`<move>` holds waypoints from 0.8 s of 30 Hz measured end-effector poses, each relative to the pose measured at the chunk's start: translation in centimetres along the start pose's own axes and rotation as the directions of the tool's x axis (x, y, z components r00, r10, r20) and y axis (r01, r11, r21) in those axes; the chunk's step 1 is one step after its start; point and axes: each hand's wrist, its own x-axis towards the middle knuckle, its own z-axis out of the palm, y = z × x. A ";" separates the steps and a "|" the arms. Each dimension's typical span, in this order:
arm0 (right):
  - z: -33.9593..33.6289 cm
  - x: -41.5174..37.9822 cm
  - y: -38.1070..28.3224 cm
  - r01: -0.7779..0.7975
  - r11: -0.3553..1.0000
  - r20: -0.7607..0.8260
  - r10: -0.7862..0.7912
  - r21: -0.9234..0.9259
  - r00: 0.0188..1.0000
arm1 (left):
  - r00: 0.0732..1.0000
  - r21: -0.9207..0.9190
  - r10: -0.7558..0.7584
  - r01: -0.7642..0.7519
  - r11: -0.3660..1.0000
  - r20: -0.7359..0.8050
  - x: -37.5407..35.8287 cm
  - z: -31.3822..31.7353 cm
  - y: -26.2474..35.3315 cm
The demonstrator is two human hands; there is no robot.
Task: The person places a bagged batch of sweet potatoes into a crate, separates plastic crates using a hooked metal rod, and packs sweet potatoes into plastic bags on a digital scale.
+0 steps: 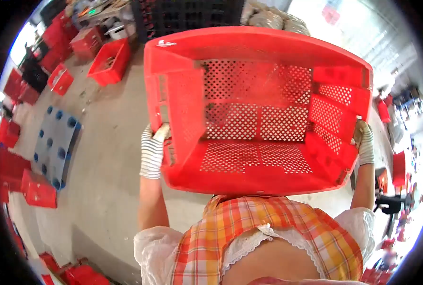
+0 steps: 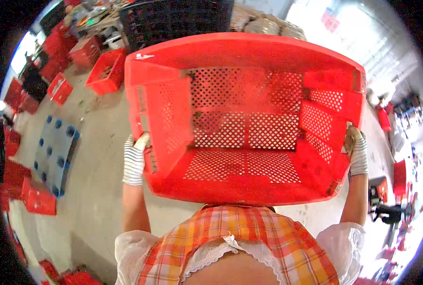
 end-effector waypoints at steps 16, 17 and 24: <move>-6.1 6.7 5.4 0.060 0.966 0.464 -0.175 0.252 0.869 | 0.862 0.019 0.233 -0.252 0.968 -0.451 -35.5 7.3 4.3; -5.1 4.6 3.8 0.037 0.961 0.425 -0.156 0.274 0.892 | 0.830 0.097 0.250 -0.233 0.968 -0.499 -37.4 6.6 4.2; -26.9 -24.6 7.2 0.280 0.960 0.559 -0.221 -0.021 0.799 | 0.887 -0.013 0.202 -0.228 0.974 -0.416 -68.3 2.2 -11.1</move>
